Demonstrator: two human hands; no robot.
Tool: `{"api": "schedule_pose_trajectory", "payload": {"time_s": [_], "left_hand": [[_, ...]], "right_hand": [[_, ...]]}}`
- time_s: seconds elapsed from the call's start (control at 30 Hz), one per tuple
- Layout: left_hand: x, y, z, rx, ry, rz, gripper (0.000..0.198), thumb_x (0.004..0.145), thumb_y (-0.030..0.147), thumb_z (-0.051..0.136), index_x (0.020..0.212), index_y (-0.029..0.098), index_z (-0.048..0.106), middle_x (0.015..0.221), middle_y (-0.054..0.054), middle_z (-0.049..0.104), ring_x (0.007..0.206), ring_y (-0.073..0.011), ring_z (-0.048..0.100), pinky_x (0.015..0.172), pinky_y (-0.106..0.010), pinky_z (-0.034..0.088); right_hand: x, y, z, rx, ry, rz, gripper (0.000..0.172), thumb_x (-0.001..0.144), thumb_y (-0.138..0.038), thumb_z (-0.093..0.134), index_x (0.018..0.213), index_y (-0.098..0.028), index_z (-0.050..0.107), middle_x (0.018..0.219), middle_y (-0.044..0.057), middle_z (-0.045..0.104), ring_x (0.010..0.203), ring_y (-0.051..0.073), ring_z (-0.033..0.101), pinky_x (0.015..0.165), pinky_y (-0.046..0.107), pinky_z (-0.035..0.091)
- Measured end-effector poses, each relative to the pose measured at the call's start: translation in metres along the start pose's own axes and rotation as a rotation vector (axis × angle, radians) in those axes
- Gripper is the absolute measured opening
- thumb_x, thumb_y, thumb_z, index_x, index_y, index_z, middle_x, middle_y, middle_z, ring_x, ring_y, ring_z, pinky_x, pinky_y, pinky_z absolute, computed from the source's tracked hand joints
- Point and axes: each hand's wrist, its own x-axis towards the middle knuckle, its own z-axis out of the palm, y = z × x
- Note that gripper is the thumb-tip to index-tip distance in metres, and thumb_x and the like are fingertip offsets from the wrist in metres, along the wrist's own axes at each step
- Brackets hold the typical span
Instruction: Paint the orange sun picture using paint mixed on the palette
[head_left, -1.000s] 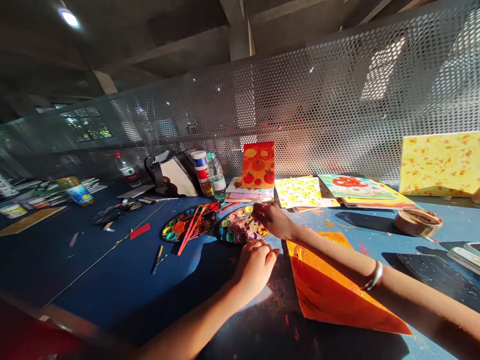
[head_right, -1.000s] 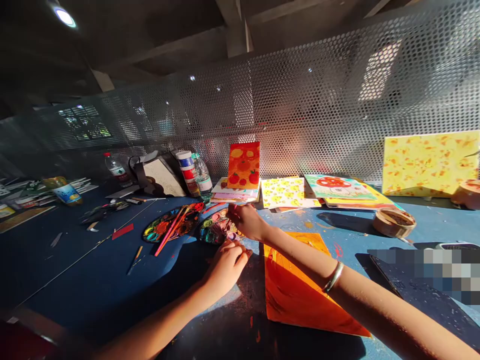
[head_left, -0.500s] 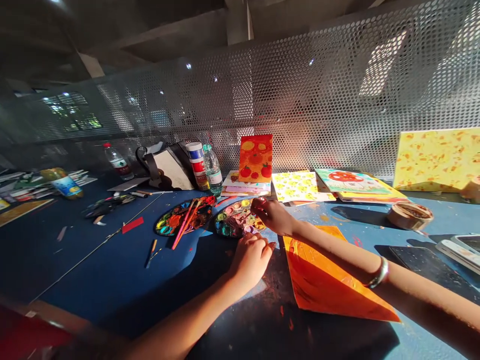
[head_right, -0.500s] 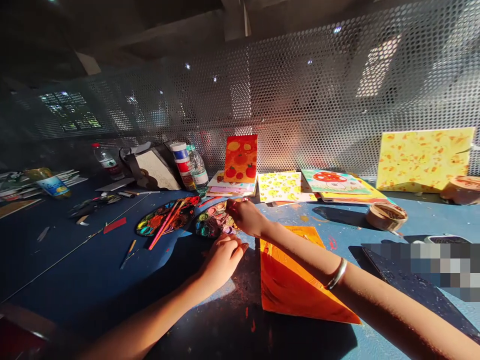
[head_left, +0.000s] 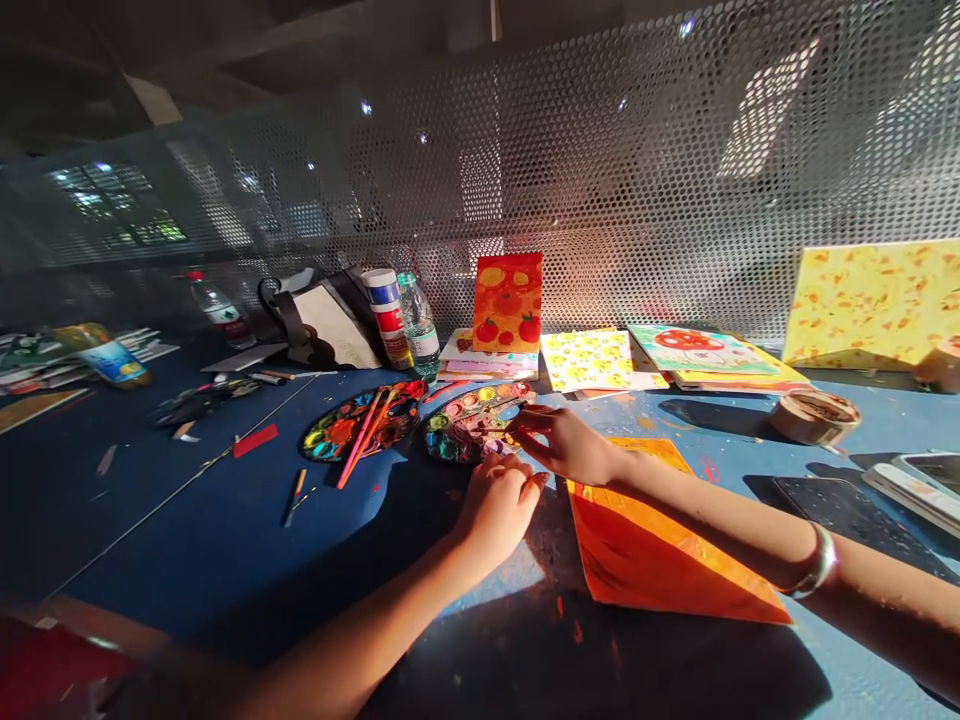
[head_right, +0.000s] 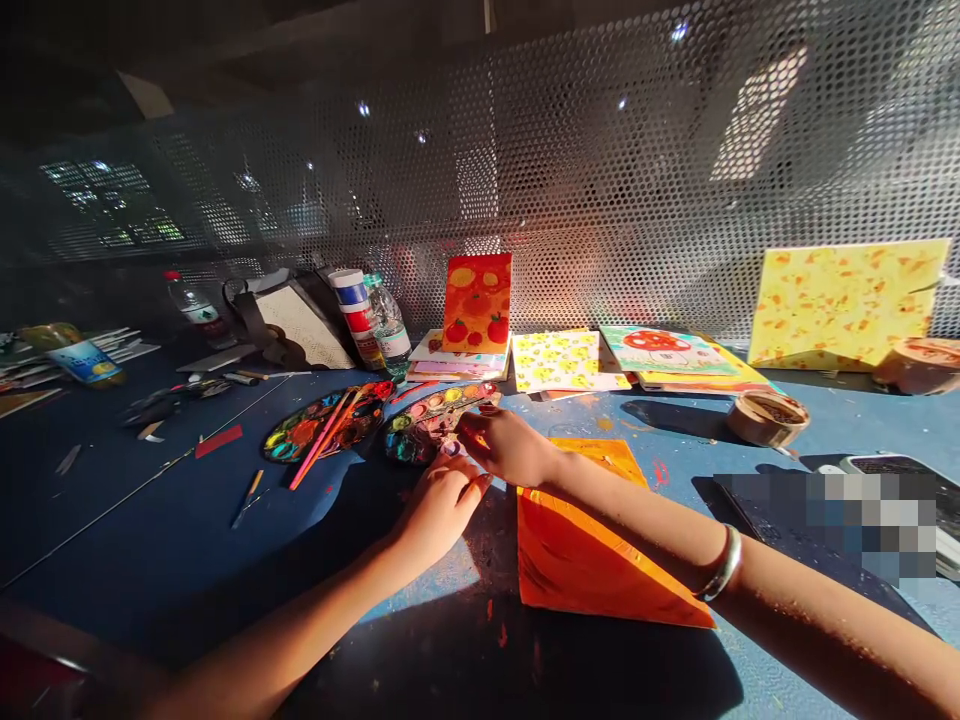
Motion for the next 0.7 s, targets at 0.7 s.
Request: {"api": "schedule_pose_trajectory", "payload": {"time_s": [0.7], "left_hand": [[0.000, 0.003, -0.005, 0.019, -0.008, 0.010, 0.027, 0.090, 0.018, 0.048, 0.067, 0.018, 0.062, 0.072, -0.003, 0.067, 0.074, -0.0170, 0.060, 0.074, -0.031, 0.045]], "right_hand": [[-0.005, 0.009, -0.003, 0.117, 0.158, 0.132, 0.025, 0.092, -0.027, 0.046, 0.080, -0.015, 0.063, 0.080, 0.007, 0.067, 0.069, 0.015, 0.060, 0.064, 0.028, 0.046]]}}
